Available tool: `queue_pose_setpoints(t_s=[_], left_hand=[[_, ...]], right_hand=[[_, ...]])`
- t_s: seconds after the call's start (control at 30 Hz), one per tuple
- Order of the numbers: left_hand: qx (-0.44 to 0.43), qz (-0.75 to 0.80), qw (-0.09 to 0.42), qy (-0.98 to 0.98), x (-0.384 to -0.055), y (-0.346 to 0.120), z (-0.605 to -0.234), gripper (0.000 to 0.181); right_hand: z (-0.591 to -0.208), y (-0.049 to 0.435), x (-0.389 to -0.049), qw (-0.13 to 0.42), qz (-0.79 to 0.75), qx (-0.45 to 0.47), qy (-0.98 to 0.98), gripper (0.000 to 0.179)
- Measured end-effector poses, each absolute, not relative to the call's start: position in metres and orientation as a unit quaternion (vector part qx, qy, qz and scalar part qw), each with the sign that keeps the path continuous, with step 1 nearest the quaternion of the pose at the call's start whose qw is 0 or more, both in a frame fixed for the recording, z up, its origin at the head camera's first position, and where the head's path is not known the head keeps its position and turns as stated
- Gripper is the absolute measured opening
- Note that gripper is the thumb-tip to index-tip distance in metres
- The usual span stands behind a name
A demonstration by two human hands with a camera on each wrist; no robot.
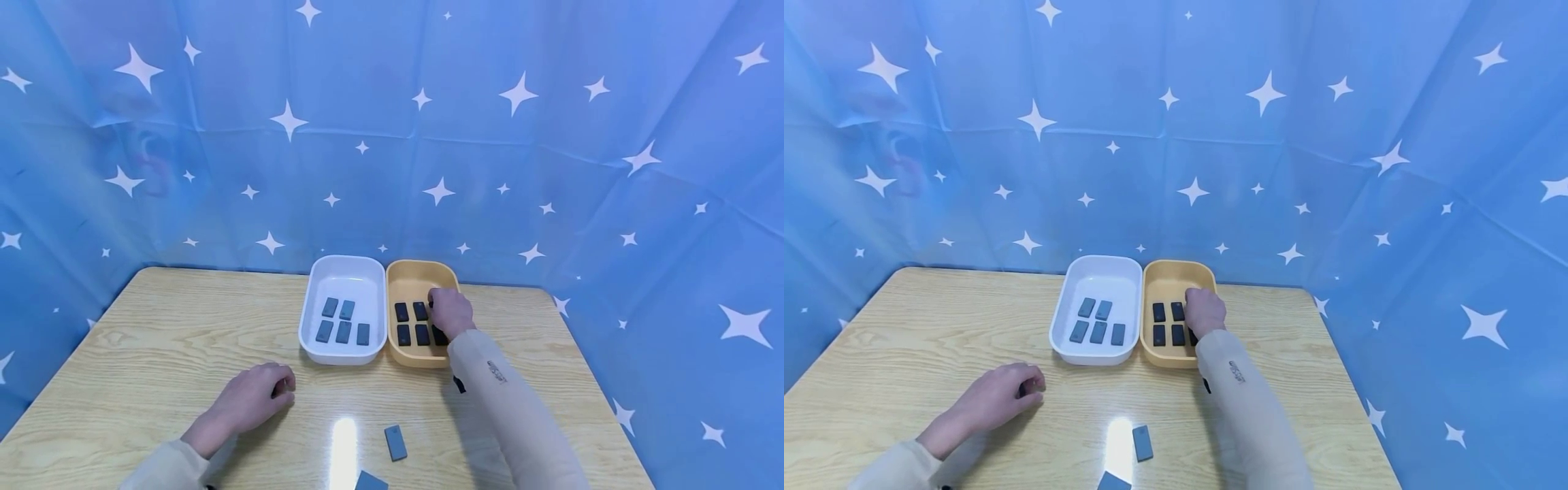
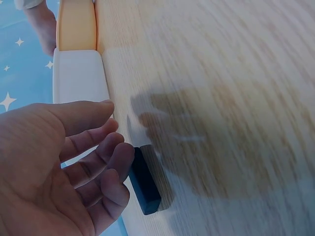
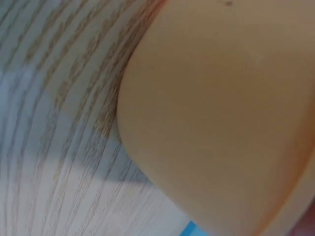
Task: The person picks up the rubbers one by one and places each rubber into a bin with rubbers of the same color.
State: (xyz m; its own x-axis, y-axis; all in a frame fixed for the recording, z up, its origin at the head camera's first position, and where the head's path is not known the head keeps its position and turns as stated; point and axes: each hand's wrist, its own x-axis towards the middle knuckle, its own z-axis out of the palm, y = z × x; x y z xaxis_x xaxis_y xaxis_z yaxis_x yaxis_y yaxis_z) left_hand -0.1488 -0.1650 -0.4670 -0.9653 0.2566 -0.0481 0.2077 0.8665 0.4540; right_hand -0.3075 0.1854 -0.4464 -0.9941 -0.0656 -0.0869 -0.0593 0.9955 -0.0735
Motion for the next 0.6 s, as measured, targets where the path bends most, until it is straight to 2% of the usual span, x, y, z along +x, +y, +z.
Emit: queue_pose_setpoints(t_s=[0.1,0.6], left_hand=[[0.118,0.228,0.055,0.965,-0.149,-0.164,-0.467,0.011],[0.128,0.227,0.050,0.964,-0.150,-0.164,-0.469,0.011]], right_hand=[[-0.452,0.185,-0.310,0.033,-0.026,-0.028,0.999,0.006],[-0.461,0.182,-0.315,0.036,-0.031,-0.017,0.999,0.009]])
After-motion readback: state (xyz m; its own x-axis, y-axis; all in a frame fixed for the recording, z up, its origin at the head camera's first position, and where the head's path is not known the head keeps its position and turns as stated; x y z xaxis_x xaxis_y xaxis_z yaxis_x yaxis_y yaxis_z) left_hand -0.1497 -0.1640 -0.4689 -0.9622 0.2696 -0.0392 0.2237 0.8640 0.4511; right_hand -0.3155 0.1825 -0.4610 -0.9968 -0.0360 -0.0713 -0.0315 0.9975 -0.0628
